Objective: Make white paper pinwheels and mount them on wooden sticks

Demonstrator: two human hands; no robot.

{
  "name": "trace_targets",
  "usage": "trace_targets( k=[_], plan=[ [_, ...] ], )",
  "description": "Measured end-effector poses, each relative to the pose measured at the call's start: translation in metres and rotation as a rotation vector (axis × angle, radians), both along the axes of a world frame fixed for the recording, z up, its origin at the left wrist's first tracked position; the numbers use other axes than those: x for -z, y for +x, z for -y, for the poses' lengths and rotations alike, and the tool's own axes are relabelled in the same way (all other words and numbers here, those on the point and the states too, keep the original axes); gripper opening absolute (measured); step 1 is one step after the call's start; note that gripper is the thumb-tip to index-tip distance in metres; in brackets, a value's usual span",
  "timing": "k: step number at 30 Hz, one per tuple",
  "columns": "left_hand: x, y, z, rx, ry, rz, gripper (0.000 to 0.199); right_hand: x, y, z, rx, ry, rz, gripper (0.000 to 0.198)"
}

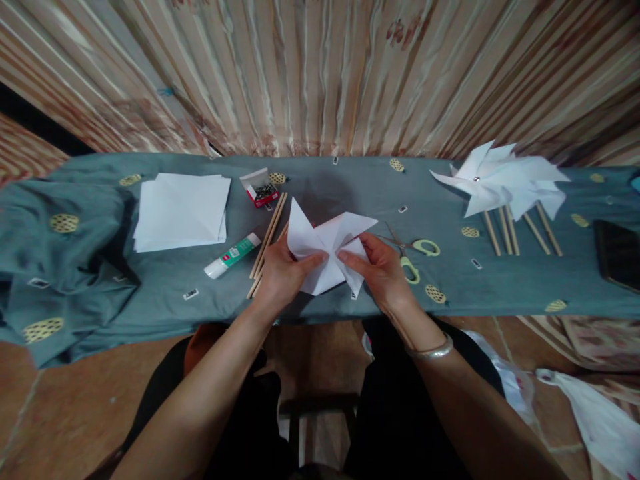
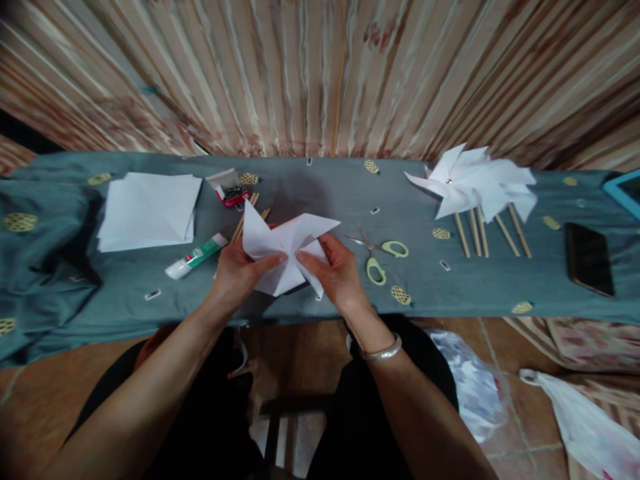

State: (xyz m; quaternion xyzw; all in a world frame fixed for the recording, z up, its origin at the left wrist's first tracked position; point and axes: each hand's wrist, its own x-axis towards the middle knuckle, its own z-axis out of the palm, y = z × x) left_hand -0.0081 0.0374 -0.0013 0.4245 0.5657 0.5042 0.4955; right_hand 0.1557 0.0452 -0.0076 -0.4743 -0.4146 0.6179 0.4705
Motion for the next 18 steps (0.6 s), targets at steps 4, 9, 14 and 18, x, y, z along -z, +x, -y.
trace_targets(
  k=[4, 9, 14, 18],
  plan=[
    [-0.0002, 0.0008, -0.0003, 0.002, -0.001, 0.021, 0.053, -0.0003, -0.0013, -0.0006, -0.002, 0.009, 0.001, 0.042],
    [0.0011, 0.0004, -0.0006, 0.013, 0.033, -0.02, 0.051, 0.0001, -0.0019, -0.001, 0.003, -0.008, 0.029, 0.045],
    [0.0055, 0.0018, 0.0001, 0.022, 0.06, -0.027, 0.048, 0.0021, -0.0022, -0.0013, 0.011, -0.008, 0.047, 0.043],
    [0.0067, 0.0039, 0.0009, 0.006, 0.034, -0.032, 0.046, 0.0058, -0.003, -0.0015, 0.028, 0.011, 0.086, 0.042]
  ],
)
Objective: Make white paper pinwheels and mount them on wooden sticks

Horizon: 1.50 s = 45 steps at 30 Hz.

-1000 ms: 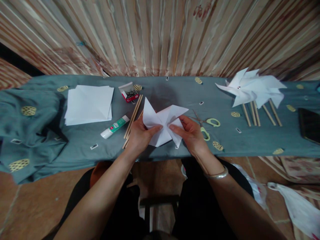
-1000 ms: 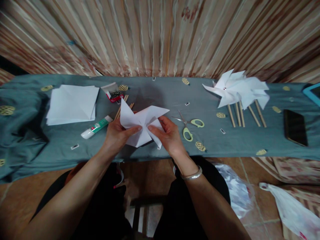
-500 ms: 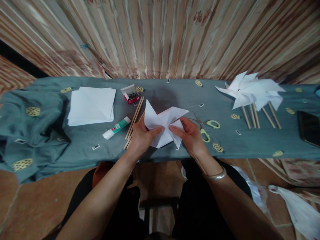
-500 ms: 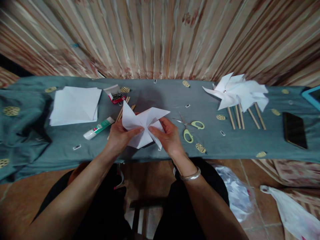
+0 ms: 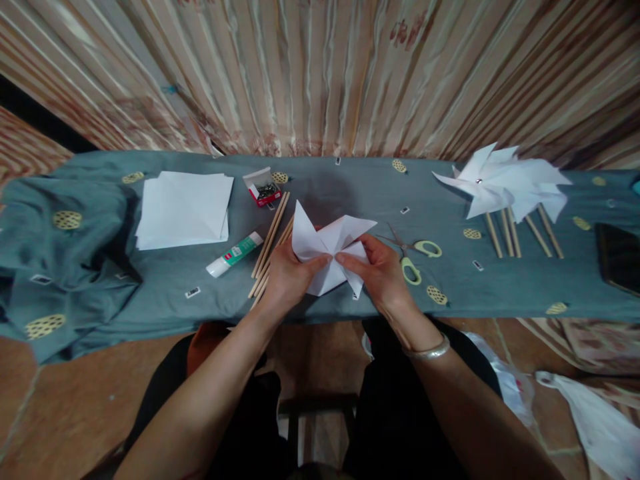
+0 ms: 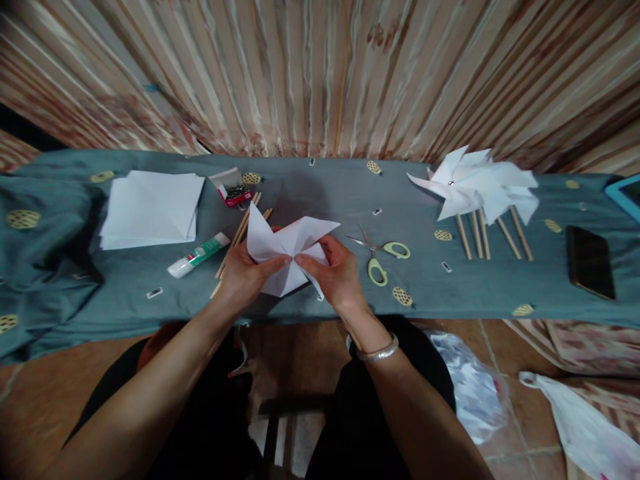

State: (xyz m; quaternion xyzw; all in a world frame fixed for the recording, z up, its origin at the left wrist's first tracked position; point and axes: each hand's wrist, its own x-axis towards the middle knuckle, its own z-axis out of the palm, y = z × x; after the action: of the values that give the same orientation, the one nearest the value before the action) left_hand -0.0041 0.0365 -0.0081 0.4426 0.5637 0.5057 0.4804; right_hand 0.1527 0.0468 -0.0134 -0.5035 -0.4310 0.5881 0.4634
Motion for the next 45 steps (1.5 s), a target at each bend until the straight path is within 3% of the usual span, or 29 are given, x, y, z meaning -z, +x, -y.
trace_targets(
  k=[6, 14, 24, 31, 40, 45],
  plan=[
    [-0.003, 0.0, 0.0, -0.008, -0.009, -0.018, 0.046, 0.0, -0.001, 0.001, 0.02, 0.019, 0.034, 0.04],
    [-0.011, -0.001, 0.001, -0.041, -0.07, 0.137, 0.052, -0.007, 0.001, 0.006, 0.006, 0.057, 0.057, 0.049],
    [-0.007, 0.011, 0.004, -0.082, -0.118, 0.37, 0.037, -0.005, 0.028, -0.017, 0.327, 0.159, 0.066, 0.039],
    [-0.008, 0.022, 0.011, -0.065, -0.134, 0.477, 0.034, -0.006, 0.038, -0.027, 0.435, 0.227, 0.15, 0.033],
    [-0.024, 0.008, 0.013, -0.085, -0.104, 0.594, 0.037, -0.042, 0.041, -0.044, 0.41, 0.342, 0.141, 0.031],
    [-0.028, 0.006, 0.017, -0.122, -0.109, 0.635, 0.032, -0.068, 0.025, -0.068, 0.238, 0.367, 0.277, 0.031]
  ],
)
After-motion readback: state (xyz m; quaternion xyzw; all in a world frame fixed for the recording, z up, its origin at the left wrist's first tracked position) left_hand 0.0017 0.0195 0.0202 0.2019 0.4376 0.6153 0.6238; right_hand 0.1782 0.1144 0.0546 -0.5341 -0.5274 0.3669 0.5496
